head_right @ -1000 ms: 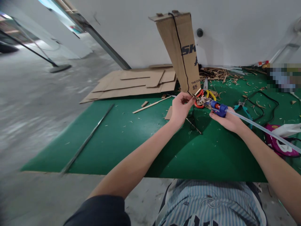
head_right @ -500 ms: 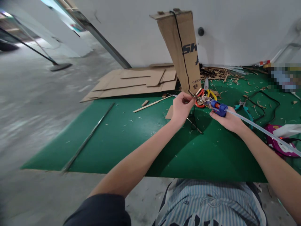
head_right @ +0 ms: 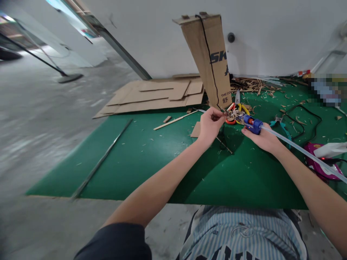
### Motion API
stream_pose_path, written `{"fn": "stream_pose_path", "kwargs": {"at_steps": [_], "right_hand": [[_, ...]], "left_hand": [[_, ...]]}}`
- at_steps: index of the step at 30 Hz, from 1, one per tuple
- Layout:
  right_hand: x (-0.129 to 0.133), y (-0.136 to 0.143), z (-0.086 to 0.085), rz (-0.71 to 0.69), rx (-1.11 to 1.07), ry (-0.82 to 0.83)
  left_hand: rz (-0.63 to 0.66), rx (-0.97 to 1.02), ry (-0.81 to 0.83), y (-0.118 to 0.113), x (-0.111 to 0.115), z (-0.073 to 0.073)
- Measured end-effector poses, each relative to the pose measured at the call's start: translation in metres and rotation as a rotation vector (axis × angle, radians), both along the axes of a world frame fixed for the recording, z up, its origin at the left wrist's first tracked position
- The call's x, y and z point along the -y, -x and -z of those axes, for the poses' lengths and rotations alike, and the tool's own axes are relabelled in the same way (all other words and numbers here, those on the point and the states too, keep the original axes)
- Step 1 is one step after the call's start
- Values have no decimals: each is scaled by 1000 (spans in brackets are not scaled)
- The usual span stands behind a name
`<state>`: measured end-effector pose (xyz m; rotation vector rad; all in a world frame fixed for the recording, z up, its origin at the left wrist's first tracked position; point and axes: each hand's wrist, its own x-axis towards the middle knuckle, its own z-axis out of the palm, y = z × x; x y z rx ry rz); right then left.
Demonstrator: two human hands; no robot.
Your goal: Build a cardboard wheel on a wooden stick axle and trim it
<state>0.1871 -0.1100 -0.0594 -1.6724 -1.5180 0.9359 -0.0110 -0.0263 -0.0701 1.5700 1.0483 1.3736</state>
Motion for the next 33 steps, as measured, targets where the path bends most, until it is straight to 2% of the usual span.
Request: {"fn": "stream_pose_path", "kwargs": {"at_steps": [5,18,24,27,33], "right_hand": [[-1,-1,1,16,27,24],[-2,-3,6,-12,-17,-11],[-3,1,12,91,-271,-104],[-3,3,13,109,-379,-177],[-3,2,12,101,-435,-246]], "left_hand": [[-46,37,-58,3,-1,-2],[33,22,-5,1,-3,3],[63,-18,10,0,-2,2],[118,-14,18,-1,-1,2],[279,18,48,-4,0,8]]}}
